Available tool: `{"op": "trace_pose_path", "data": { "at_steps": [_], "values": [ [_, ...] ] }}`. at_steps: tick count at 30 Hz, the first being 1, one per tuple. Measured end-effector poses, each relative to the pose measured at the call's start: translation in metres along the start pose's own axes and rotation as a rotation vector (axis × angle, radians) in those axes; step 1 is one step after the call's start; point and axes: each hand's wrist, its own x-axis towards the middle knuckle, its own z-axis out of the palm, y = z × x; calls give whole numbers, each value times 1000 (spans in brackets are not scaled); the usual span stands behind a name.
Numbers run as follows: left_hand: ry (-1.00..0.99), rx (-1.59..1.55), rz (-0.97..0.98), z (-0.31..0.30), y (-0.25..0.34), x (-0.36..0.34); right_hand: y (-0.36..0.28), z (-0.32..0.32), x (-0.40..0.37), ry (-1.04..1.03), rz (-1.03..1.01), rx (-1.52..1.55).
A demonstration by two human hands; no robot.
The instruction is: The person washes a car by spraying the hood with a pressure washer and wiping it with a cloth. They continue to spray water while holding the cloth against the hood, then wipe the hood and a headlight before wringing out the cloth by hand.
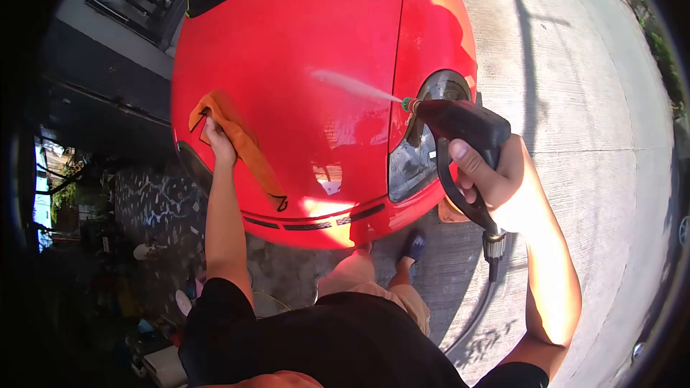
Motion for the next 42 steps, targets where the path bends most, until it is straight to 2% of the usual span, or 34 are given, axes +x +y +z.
{"op": "trace_pose_path", "data": {
  "at_steps": [4,7,9,10,12,14,16,18,20,22,25,27,30,32,34,35,36,38,40,41,42],
  "values": [
    [-432,1125,45,9,-148,67,5,43,20,30,-22,168],
    [-516,1536,23,47,-223,68,14,68,29,27,-4,200],
    [-528,1540,54,96,-223,79,36,92,28,106,80,232],
    [-532,1550,68,119,-213,91,52,96,26,65,131,263],
    [-650,1568,363,153,-213,135,58,122,35,168,107,215],
    [-644,1434,232,199,-219,175,64,138,44,263,117,188],
    [-306,1434,521,225,-264,146,62,143,47,344,131,139],
    [-669,1458,485,223,-250,63,41,143,55,384,103,67],
    [-1008,1189,537,185,-262,-30,32,138,55,346,86,21],
    [-1300,1132,584,143,-266,-70,16,150,72,283,130,11],
    [-1324,1067,567,125,-267,-8,21,158,82,183,221,-28],
    [-1095,1157,584,123,-246,66,15,151,94,306,158,-44],
    [-553,1489,520,111,-219,175,14,125,92,518,88,-82],
    [-282,1581,362,101,-227,228,11,126,87,535,111,-53],
    [-186,1588,250,121,-236,236,5,133,78,336,192,-66],
    [-134,1596,196,125,-236,237,4,138,69,342,208,-59],
    [-144,1544,200,131,-245,228,1,144,61,348,223,-53],
    [-253,1616,321,141,-261,189,-11,135,46,567,161,-23],
    [-475,1476,503,148,-249,116,-14,126,35,596,159,-26],
    [-769,1662,396,156,-228,78,-16,121,29,610,157,-28],
    [-837,1533,538,145,-244,38,-14,126,26,540,188,-38]
  ]
}}
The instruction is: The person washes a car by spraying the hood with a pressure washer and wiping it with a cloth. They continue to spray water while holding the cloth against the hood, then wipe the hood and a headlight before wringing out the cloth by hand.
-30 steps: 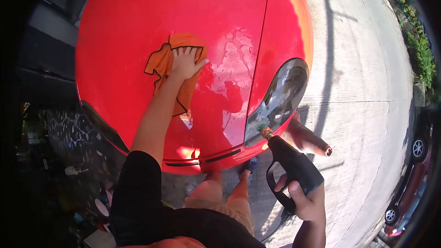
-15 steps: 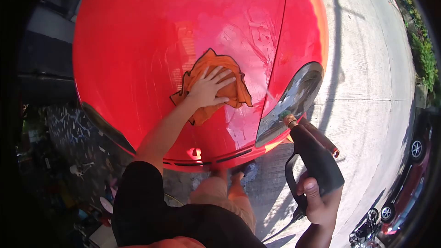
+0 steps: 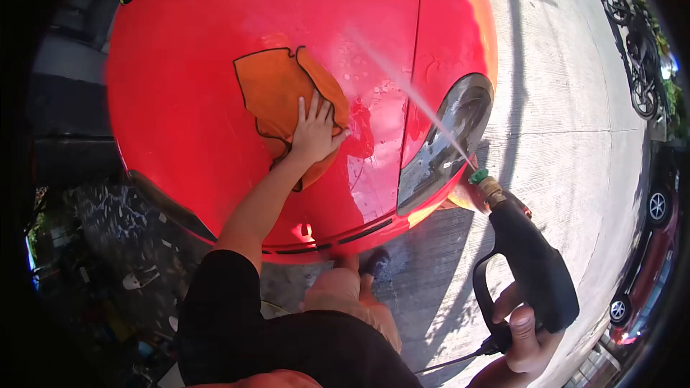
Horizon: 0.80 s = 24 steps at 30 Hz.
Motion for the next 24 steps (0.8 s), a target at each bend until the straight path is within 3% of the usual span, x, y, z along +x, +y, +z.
{"op": "trace_pose_path", "data": {
  "at_steps": [1,3,5,9,11,13,15,18,20,22,24],
  "values": [
    [-176,-112,144,9,18,-31,-2,5,-4,-70,13,-11],
    [-252,-189,526,20,26,-87,-6,13,-9,-145,20,-18],
    [-273,-274,685,26,9,-98,-12,13,-11,-86,-2,-6],
    [-30,-217,378,1,-58,-7,1,-16,-4,98,-100,-84],
    [167,-146,136,-3,-99,42,1,-11,-13,20,-51,-142],
    [411,-213,-48,31,-127,89,5,-2,-23,-53,6,-157],
    [516,-283,-157,57,-126,123,17,-7,-35,22,38,-114],
    [97,102,-232,10,-58,133,28,-13,-46,-34,157,-88],
    [56,112,-110,-1,-5,108,42,-10,-52,-111,202,-122],
    [87,60,39,14,38,75,65,-17,-74,-42,263,-103],
    [-86,33,197,25,88,29,85,-22,-95,-1,296,-68]
  ]
}}
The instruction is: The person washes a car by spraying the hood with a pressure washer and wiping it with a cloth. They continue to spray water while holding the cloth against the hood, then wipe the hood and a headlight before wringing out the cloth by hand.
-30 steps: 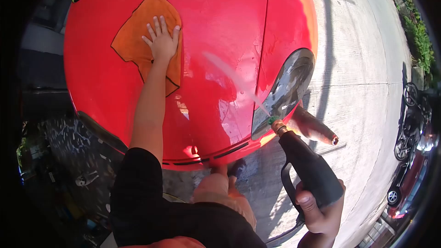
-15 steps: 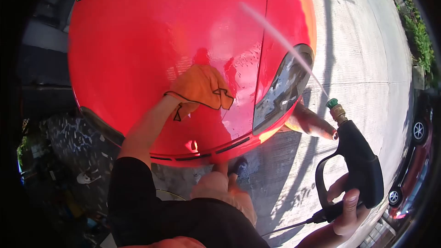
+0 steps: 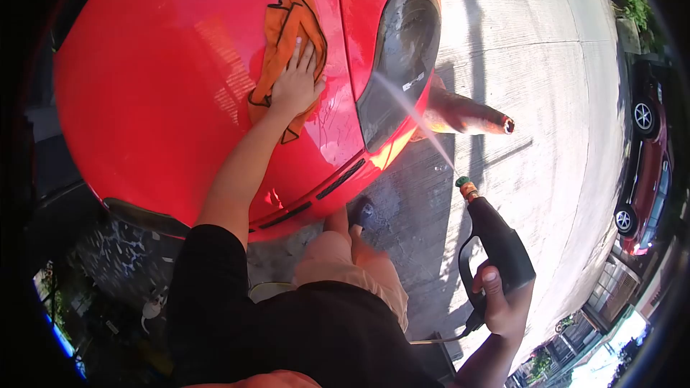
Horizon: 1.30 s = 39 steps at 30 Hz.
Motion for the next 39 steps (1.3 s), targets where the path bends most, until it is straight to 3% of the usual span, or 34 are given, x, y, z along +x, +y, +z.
{"op": "trace_pose_path", "data": {
  "at_steps": [4,7,9,11,13,15,19,23,24,25,27,30,32,34,39],
  "values": [
    [-158,-105,336,44,78,-87,41,-5,-38,26,49,32],
    [-179,-194,549,96,94,-158,52,0,-64,77,26,70],
    [-367,-467,591,99,82,-198,65,1,-86,95,15,108],
    [-616,-513,508,83,64,-234,73,10,-110,85,-14,162],
    [-564,-574,331,57,48,-273,76,27,-134,85,-58,225],
    [-200,-758,122,51,23,-324,100,39,-166,35,-41,243],
    [270,-1090,-461,12,-19,-424,153,81,-238,-130,34,272],
    [708,-1434,-1058,-61,-32,-545,190,90,-275,30,-117,251],
    [747,-1384,-1176,-94,-25,-608,186,97,-288,15,-172,260],
    [752,-1390,-1211,-88,-27,-653,180,101,-291,23,-198,264],
    [756,-1417,-1273,-43,-38,-732,165,130,-312,-165,-165,158],
    [673,-1448,-1637,-12,-15,-839,152,193,-341,-293,-320,-71],
    [527,-1509,-1768,-35,15,-885,128,225,-356,-347,-387,-148],
    [411,-1492,-1876,-37,40,-934,99,238,-357,-300,-418,-211],
    [220,-1411,-2041,85,71,-1084,52,257,-341,-248,-496,-403]
  ]
}}
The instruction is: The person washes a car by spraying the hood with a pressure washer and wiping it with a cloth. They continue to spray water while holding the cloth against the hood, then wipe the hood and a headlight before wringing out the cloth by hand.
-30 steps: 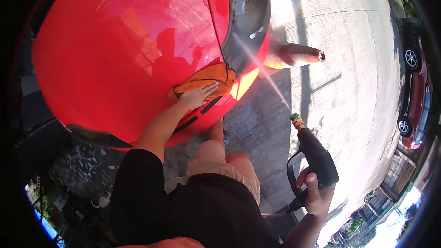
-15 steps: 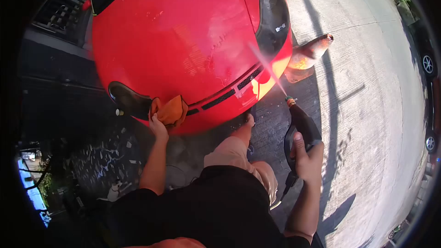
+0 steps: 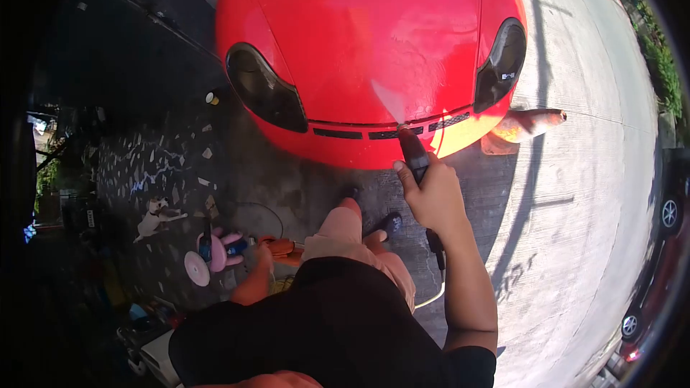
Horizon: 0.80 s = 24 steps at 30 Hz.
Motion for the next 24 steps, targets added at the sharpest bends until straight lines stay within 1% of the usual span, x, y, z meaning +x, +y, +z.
{"op": "trace_pose_path", "data": {
  "at_steps": [2,3,5,6,7,9,11,13,15,16,17,19,20,21,23,24],
  "values": [
    [-201,-84,73,-22,11,-18,-3,13,8,-57,-68,-116],
    [-304,-118,110,-34,20,-30,-10,14,13,-12,-2,-93],
    [-237,-315,57,-25,38,-37,-17,20,26,52,92,-75],
    [-197,-414,29,-19,49,-38,-18,34,29,32,-36,-23],
    [-282,-529,57,-18,66,-42,-19,50,28,17,-162,35],
    [-470,-772,125,5,128,-40,-57,59,36,-83,-100,-75],
    [-486,-750,194,27,174,-9,-88,69,61,-28,-19,1],
    [-652,-734,291,46,244,-10,-117,78,77,16,50,71],
    [-792,-732,457,67,315,-17,-129,94,84,-59,-1,-10],
    [-824,-723,489,78,342,-14,-131,100,86,-93,-27,-51],
    [-861,-713,521,90,367,-12,-116,113,87,-63,-26,-115],
    [-869,-507,727,111,419,-34,-131,105,84,23,119,-12],
    [-919,-373,856,121,442,-48,-137,98,82,68,191,40],
    [-969,-233,984,134,461,-54,-134,90,79,54,268,128],
    [-702,201,1668,179,491,-30,-118,86,66,92,325,196],
    [-694,362,1783,206,507,-27,-110,85,59,112,348,227]
  ]
}}
